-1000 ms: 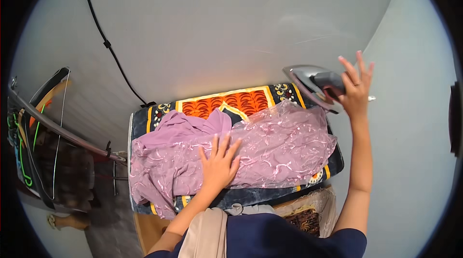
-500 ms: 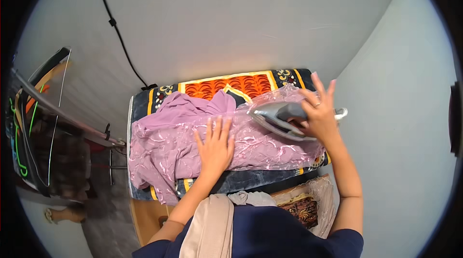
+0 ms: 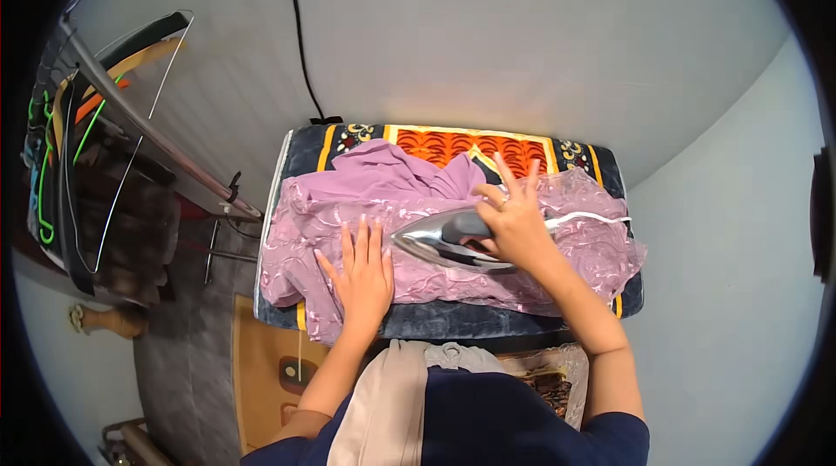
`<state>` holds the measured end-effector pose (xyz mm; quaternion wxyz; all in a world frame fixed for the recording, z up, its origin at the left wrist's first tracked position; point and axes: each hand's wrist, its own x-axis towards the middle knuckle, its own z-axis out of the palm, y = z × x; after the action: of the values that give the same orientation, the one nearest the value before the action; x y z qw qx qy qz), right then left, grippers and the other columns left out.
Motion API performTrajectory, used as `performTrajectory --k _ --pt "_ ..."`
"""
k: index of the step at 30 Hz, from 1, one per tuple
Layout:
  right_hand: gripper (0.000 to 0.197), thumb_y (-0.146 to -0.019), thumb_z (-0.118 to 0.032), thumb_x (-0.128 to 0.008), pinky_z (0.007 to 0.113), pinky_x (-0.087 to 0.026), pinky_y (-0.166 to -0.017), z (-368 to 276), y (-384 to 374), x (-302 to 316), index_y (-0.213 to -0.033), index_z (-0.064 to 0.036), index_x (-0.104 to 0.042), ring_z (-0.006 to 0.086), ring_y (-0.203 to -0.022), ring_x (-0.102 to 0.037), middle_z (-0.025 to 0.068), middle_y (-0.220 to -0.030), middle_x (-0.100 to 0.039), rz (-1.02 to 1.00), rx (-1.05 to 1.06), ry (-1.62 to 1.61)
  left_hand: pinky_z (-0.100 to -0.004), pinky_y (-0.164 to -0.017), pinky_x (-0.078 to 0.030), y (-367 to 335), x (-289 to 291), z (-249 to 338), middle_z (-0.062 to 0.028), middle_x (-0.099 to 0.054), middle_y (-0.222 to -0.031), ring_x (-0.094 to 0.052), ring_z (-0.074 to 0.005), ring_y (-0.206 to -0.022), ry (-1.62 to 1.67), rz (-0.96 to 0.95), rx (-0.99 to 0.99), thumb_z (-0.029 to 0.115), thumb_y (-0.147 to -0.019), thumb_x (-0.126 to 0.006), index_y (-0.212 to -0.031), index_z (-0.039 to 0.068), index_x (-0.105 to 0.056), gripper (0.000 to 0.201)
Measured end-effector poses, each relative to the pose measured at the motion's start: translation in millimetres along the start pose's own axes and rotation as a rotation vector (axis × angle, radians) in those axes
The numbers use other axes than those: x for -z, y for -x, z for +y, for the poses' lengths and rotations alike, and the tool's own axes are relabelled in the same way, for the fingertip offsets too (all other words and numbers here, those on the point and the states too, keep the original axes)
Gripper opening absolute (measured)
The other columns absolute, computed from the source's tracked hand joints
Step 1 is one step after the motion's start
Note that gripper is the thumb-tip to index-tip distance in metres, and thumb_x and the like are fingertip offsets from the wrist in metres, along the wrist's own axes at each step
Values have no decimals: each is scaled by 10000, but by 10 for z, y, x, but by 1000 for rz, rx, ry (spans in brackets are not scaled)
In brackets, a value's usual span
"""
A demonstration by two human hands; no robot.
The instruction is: Ironing a purple dress on a table, folding it, and then preparing to iron a green dress.
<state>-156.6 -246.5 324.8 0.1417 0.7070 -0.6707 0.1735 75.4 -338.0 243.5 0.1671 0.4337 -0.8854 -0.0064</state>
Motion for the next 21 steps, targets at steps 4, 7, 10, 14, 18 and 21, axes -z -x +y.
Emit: performTrajectory --k 4,7,10,14,18,21 --pt "388 -640 -359 -778 754 -121 -1017 -202 -227 -155 -827 -47 -645 398 -1354 -304 62 -1162 -574 -47 52 19 -560 -1114 -117 -23 123 -76 -40 -368 -1474 -261 -287 -1397 -104 59 103 268 -934 -467 -1406 101 -399 505" --pt "389 -645 -364 -770 743 -134 -1023 -232 -291 -202 -830 -46 -644 397 -1344 -320 59 -1177 -574 -83 52 34 -546 -1116 -130 0 112 -181 -49 -368 -1473 -261 -295 -1395 -93 55 160 279 -930 -473 -1410 108 -396 515" --pt "422 -648 -408 -762 713 -160 -1038 -244 -313 -250 -836 -49 -641 400 -1313 -367 51 -1206 -573 -66 97 48 -546 -1108 -158 32 -101 -340 -61 -369 -1473 -272 -306 -1388 -56 69 161 298 -933 -465 -1416 113 -386 524" --pt "461 -644 -443 -761 714 -151 -1035 -206 -272 -271 -845 -47 -638 434 -1310 -357 44 -1227 -583 -20 84 -21 -543 -1104 -174 -7 -134 -359 -61 -372 -1471 -282 -308 -1383 -28 51 157 297 -948 -438 -1421 121 -380 508" --pt "468 -636 -446 -764 749 -119 -1010 -266 -315 -176 -852 -52 -633 472 -1304 -346 48 -1228 -584 -43 27 18 -536 -1110 -163 6 -135 -382 -57 -370 -1473 -277 -300 -1386 -6 38 162 278 -964 -397 -1427 132 -375 486" --pt "475 -637 -450 -761 752 -123 -1005 -304 -373 -248 -857 -53 -622 477 -1291 -360 57 -1230 -582 26 35 4 -531 -1114 -154 -9 -114 -364 -54 -363 -1478 -268 -293 -1391 19 25 162 253 -974 -368 -1432 139 -370 472"
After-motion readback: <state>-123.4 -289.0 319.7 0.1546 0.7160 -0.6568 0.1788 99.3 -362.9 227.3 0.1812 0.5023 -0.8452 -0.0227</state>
